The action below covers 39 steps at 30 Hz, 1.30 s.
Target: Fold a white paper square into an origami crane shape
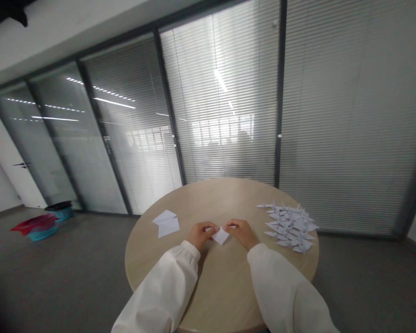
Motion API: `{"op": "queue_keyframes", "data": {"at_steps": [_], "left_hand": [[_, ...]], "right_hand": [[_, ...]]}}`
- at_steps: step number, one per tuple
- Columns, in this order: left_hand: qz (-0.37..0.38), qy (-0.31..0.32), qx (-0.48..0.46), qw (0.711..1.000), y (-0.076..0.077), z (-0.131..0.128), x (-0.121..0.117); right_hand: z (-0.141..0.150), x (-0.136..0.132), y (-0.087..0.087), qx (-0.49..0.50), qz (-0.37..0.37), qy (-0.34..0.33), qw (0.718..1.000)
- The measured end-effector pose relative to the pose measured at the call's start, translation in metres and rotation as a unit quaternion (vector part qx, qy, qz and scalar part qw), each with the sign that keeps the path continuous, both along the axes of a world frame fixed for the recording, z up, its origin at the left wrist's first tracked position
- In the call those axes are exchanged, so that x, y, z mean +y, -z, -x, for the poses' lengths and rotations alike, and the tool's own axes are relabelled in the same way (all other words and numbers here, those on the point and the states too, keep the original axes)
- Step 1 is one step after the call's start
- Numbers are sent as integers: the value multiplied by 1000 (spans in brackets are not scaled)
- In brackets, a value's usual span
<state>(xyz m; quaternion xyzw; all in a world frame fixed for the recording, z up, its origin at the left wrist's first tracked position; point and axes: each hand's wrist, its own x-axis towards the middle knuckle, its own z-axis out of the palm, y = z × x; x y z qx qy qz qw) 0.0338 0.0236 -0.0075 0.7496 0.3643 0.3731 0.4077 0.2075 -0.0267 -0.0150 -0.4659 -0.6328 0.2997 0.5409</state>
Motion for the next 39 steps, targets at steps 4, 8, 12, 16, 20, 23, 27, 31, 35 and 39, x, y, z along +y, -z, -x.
{"op": "queue_keyframes", "data": {"at_steps": [4, 8, 12, 16, 20, 23, 27, 31, 35, 39], "left_hand": [[-12, -34, 3, 999, -1, 0, 2], [-26, -18, 21, 999, 2, 0, 4], [-37, -10, 35, 999, 1, 0, 4], [-44, -36, 29, 998, -2, 2, 3], [10, -56, -12, 998, -5, 6, 6], [72, -54, -88, 992, -8, 9, 9], [114, -70, -148, 980, -11, 12, 11], [123, -84, -169, 974, -10, 14, 12], [121, -76, -182, 973, -7, 16, 15], [97, -120, -193, 969, -5, 20, 21]], "right_hand": [[2, 1, 1, -9, -10, -11, 1000], [6, 3, 4, -16, -10, -15, 1000], [8, 2, 4, -30, -15, -22, 999], [6, 1, 3, -24, -5, 1, 1000], [3, 2, 2, -2, 6, 15, 1000], [2, 3, 2, 12, 16, 18, 1000], [0, 3, 3, 15, 24, 30, 999], [-3, 4, 5, 20, 38, 45, 998], [-5, 6, 8, 12, 46, 59, 997], [-5, 7, 8, 30, 51, 62, 996]]}}
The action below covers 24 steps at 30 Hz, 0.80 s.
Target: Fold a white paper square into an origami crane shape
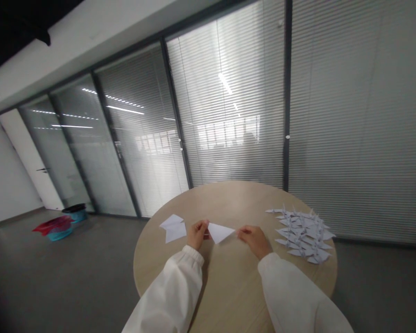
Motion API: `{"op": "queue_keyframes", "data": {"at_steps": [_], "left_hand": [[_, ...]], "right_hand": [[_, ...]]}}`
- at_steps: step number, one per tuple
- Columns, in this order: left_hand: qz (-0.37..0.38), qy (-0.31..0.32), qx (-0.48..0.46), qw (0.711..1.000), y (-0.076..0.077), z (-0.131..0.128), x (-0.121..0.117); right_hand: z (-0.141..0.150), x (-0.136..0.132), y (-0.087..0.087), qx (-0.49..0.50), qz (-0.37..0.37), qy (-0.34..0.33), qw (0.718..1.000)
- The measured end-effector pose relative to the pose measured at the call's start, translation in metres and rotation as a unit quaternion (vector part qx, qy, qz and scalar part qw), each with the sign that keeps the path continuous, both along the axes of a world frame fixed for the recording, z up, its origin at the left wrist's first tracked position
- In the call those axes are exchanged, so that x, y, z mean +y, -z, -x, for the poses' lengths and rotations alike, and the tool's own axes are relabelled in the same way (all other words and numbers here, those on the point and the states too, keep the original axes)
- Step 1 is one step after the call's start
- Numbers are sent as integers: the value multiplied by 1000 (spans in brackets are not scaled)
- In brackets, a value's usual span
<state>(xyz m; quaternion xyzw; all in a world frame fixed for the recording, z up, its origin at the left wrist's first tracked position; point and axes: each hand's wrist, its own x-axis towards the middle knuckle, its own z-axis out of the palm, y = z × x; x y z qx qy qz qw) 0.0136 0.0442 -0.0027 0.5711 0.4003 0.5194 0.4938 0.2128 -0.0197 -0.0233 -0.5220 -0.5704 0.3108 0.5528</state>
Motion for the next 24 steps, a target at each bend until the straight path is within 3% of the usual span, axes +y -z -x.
{"op": "queue_keyframes", "data": {"at_steps": [4, 8, 13, 17, 24], "left_hand": [[-8, -27, 10, 1000, 2, 2, 5], [16, -12, 31, 999, 4, -2, 2], [33, 51, 67, 996, 6, -9, -6], [9, 78, 93, 993, 8, -11, -8], [6, 114, 71, 991, 6, -12, -9]], "right_hand": [[1, 0, -2, 38, -8, -1, 999], [3, -3, -4, 71, -30, -19, 997], [13, -12, -12, 23, -59, -159, 985], [18, -17, -16, -33, -60, -216, 974], [17, -18, -15, -76, -67, -186, 977]]}}
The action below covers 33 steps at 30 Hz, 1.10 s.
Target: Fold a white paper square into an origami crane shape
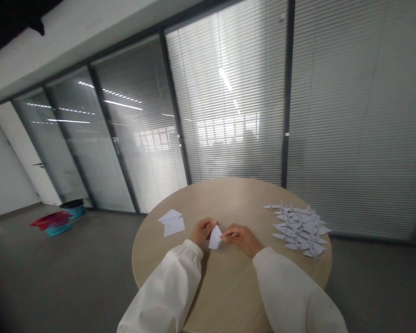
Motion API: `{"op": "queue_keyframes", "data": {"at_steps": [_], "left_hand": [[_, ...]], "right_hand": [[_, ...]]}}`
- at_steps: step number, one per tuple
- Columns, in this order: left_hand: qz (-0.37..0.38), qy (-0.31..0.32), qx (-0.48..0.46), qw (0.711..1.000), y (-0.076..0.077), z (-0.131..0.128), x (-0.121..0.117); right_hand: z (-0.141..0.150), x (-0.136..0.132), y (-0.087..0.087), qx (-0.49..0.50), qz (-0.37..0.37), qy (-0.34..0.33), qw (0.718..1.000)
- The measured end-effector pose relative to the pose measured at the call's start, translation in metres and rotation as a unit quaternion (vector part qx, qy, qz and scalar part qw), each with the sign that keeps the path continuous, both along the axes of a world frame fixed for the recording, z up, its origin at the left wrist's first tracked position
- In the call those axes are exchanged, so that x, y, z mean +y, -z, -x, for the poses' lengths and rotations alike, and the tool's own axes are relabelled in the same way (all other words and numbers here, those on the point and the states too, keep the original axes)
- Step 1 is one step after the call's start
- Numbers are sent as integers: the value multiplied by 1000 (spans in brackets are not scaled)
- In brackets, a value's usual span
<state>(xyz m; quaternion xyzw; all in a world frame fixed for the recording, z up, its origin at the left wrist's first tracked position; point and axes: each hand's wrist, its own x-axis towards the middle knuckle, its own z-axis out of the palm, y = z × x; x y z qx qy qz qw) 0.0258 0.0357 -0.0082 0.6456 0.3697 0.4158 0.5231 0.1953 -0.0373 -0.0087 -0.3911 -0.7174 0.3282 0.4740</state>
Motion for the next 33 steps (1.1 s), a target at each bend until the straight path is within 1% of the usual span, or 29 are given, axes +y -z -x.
{"op": "queue_keyframes", "data": {"at_steps": [4, 7, 11, 14, 23, 33], "left_hand": [[28, 22, -39, 999, -1, -2, -1], [44, 47, -55, 996, -1, -3, -2], [50, 77, -59, 994, -1, -5, -5], [52, 94, -60, 992, -1, -6, -7], [67, 132, -68, 987, 4, -10, -9], [76, 123, -100, 984, 2, -12, -14]], "right_hand": [[-2, 1, 1, 15, -18, 53, 998], [-4, 5, 5, 19, -31, 82, 996], [-6, 9, 10, -10, -69, 114, 991], [-7, 9, 10, -28, -89, 135, 986], [-6, 9, 10, -52, -104, 167, 979], [-6, 9, 8, -56, -100, 187, 976]]}}
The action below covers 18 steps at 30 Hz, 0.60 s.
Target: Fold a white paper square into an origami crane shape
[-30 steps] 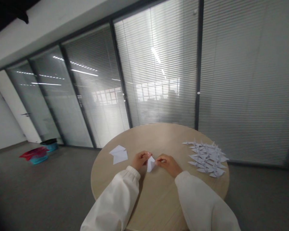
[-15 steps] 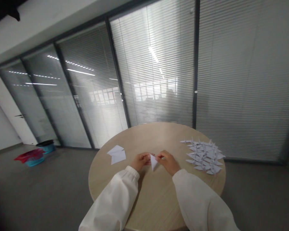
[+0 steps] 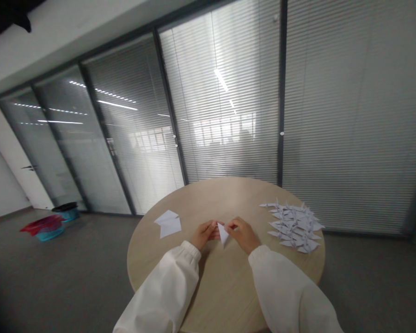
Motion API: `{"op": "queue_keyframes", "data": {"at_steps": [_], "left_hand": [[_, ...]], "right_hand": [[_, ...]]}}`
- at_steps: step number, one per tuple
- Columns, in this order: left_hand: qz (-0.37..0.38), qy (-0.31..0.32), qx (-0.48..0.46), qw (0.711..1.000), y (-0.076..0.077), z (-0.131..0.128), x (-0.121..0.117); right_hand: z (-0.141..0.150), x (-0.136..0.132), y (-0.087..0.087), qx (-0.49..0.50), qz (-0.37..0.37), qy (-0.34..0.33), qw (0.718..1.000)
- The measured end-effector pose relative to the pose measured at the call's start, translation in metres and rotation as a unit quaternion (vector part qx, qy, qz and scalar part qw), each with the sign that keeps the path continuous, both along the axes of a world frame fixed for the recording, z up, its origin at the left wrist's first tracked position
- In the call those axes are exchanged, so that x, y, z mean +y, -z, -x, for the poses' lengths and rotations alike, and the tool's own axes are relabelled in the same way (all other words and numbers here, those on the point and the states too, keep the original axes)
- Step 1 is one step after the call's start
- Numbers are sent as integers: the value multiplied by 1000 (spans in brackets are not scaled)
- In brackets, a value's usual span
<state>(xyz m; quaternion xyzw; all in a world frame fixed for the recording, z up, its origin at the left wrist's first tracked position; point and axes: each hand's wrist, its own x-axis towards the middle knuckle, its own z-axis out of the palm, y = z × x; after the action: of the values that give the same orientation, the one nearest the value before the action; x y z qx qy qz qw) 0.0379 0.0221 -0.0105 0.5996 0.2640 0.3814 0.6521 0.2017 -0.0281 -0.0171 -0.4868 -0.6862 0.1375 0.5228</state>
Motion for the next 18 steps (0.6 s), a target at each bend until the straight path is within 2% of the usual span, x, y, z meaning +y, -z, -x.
{"op": "queue_keyframes", "data": {"at_steps": [8, 18], "left_hand": [[-8, 8, -2, 1000, 0, 0, 0], [-16, 5, 6, 1000, 0, 0, 0]], "right_hand": [[-1, 4, 4, 1, -12, 2, 1000], [1, 1, 0, -5, -6, 9, 1000]]}}
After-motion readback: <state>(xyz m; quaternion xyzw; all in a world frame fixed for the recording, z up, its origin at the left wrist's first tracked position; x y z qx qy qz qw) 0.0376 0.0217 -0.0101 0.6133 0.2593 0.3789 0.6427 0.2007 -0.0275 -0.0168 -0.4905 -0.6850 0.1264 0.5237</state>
